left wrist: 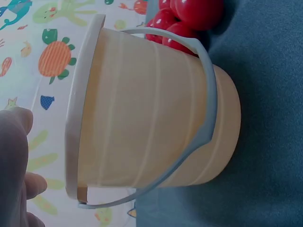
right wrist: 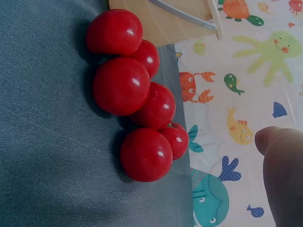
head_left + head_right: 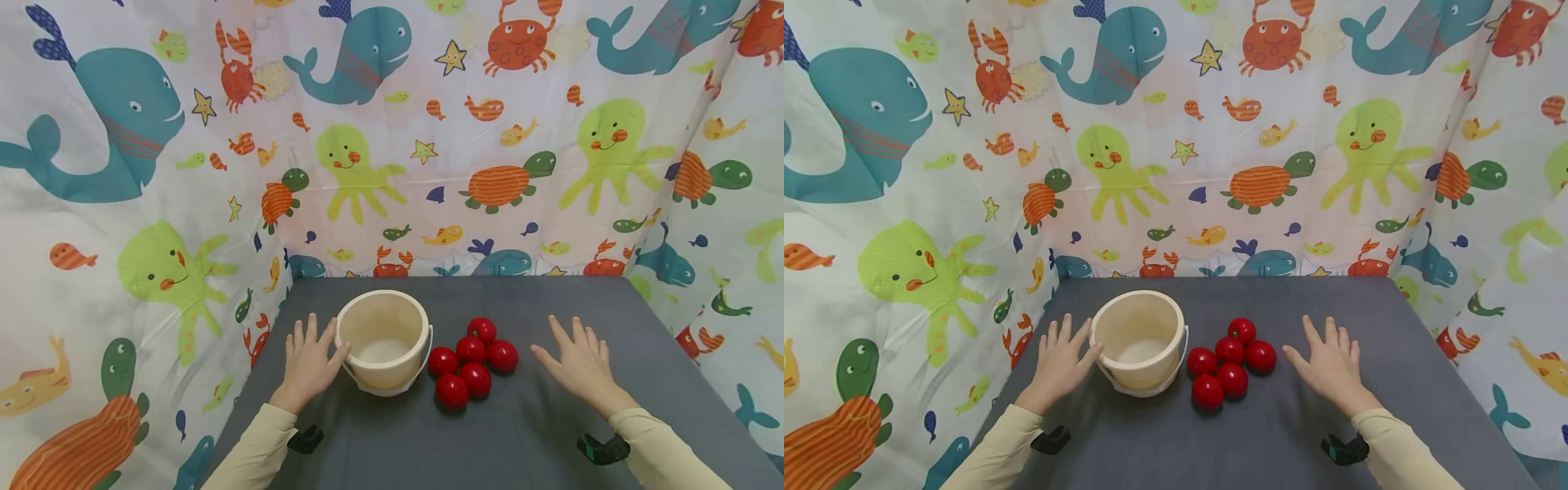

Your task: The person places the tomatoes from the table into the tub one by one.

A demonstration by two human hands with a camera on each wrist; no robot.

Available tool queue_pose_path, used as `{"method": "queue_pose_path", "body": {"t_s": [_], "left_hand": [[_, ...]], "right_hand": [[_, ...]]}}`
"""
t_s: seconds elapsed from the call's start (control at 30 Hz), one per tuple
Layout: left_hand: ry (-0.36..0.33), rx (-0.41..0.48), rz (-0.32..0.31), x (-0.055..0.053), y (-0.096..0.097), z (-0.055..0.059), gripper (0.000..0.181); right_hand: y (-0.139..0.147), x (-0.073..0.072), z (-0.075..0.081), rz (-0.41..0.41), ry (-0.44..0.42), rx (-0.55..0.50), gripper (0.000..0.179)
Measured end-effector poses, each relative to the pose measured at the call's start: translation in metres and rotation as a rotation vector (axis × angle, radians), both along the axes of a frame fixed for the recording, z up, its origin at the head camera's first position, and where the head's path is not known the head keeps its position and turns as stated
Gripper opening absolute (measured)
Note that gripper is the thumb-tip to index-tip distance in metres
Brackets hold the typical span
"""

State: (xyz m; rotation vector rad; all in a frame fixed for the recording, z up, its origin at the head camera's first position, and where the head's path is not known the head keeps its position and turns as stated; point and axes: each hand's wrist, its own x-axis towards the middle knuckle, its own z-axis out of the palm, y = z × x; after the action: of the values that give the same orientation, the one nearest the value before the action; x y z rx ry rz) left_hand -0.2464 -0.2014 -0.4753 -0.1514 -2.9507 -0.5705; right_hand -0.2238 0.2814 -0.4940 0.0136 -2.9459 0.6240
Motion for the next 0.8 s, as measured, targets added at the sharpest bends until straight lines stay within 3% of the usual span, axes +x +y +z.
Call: {"method": "queue_pose_path", "body": {"t_s": [0.27,0.47,0.8], "left_hand": [[0.06,0.012,-0.058,0.003,0.01,0.0,0.07],[0.111,0.028,-0.143,0.007,0.024,-0.001,0.068],[0.176,-0.006,-0.25,0.014,0.041,-0.021,0.062]], "right_hand": [[0.002,0.001,-0.001,0.005,0.006,-0.009,0.086],[0.002,0.002,-0.004,0.006,0.001,-0.002,0.086],[0.002,0.002,-0.013,0.006,-0.024,0.024,0.086]]}}
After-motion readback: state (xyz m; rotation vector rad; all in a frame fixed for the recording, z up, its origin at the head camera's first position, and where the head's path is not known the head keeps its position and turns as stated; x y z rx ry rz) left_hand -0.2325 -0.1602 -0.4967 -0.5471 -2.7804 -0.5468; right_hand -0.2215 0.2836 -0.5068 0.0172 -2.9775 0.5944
